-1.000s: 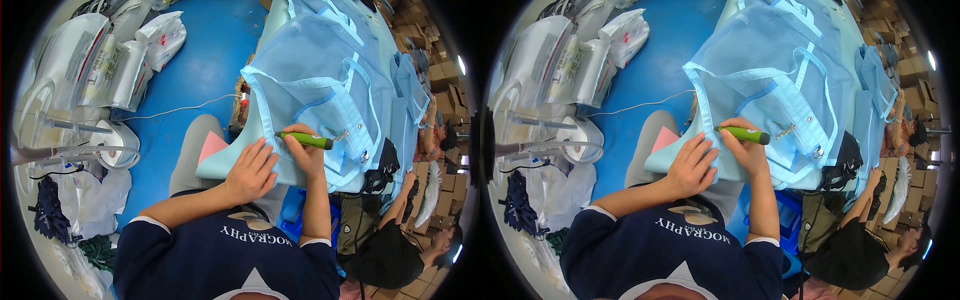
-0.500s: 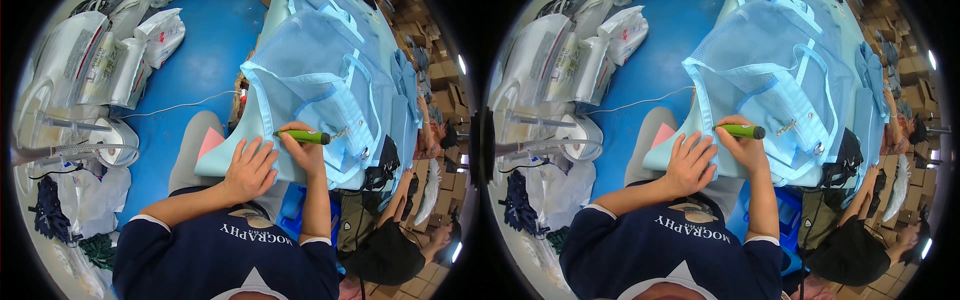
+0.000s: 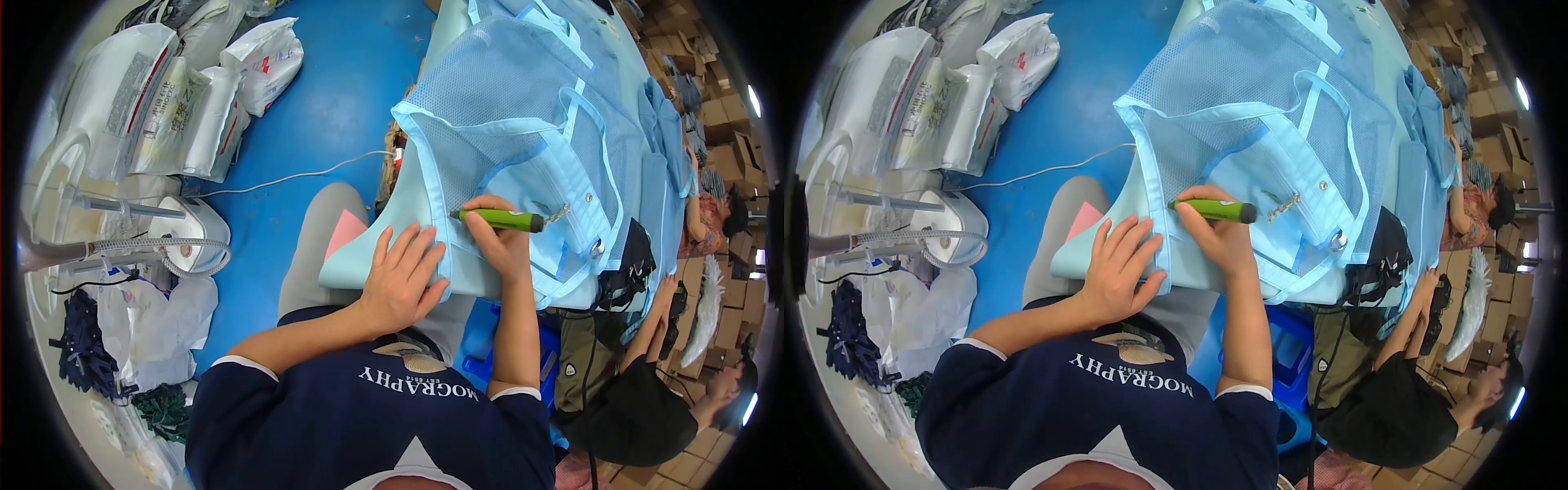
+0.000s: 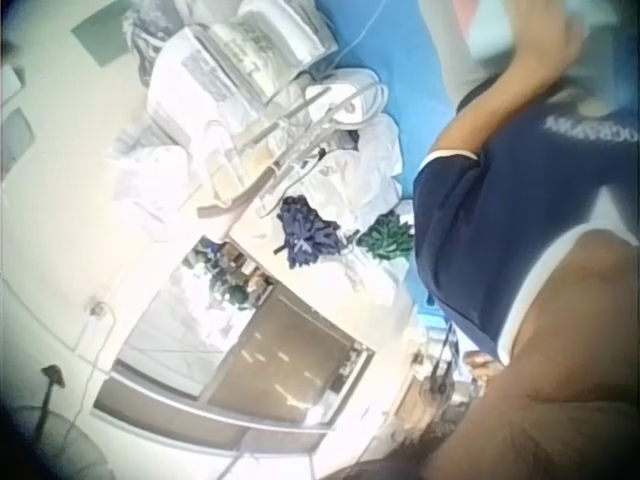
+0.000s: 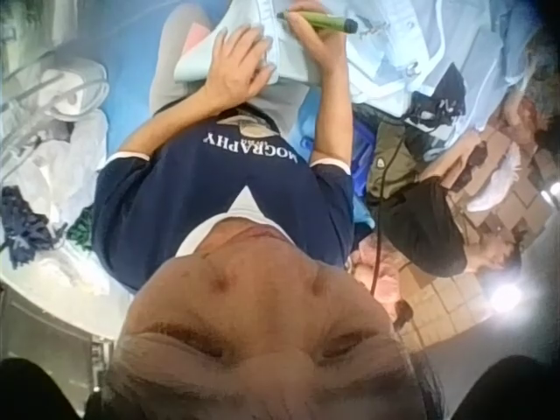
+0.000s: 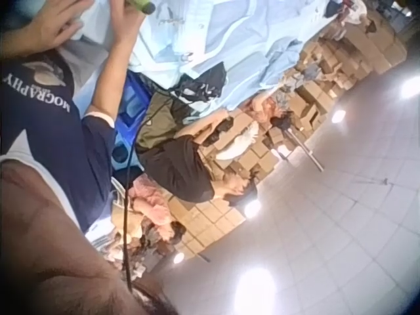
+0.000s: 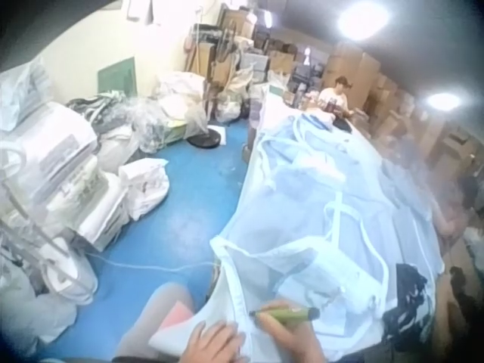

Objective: Applying glue with a hot-melt pen to bond components of a light blue mesh bag.

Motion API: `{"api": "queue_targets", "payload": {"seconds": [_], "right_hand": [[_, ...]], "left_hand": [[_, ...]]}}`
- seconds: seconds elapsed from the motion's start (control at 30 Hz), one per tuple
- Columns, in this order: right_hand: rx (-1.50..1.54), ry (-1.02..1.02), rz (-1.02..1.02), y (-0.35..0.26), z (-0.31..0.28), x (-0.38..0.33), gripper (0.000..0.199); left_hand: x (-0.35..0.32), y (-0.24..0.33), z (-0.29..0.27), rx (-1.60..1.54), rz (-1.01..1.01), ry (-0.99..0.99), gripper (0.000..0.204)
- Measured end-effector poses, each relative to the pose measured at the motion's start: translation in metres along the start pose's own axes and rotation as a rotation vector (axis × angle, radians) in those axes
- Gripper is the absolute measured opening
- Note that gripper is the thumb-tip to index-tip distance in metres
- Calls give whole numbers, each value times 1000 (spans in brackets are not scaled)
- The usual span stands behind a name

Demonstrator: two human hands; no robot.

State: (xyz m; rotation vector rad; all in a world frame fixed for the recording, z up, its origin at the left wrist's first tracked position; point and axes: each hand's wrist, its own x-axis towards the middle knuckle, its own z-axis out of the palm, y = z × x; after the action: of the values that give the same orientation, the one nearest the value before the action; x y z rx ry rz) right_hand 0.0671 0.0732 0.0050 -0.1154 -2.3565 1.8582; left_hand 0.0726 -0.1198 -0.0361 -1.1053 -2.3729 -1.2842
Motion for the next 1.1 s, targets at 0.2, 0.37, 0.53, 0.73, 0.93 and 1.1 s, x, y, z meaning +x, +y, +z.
{"api": "queue_targets", "payload": {"seconds": [0.2, 0.37, 0.53, 0.73, 0.93, 1.1], "right_hand": [[-138, -49, 61, -8, -1, 2, 14], [-27, -30, 20, 3, -3, 1, 13], [-30, -2, 56, -6, 2, 2, 14], [-175, -117, -92, -10, 11, 3, 11], [-247, -152, -37, -13, 10, 14, 12], [-227, -96, 9, -16, 14, 14, 11]], "left_hand": [[-2, 1, -2, 20, 5, -23, 49], [-2, -1, -5, -3, -10, -69, 52], [-5, -3, -3, 9, 23, -42, 50], [-5, -5, 1, -28, 18, -23, 49], [-5, -7, 1, 1, 29, -7, 49], [-5, -5, 0, 18, 28, -2, 49]]}}
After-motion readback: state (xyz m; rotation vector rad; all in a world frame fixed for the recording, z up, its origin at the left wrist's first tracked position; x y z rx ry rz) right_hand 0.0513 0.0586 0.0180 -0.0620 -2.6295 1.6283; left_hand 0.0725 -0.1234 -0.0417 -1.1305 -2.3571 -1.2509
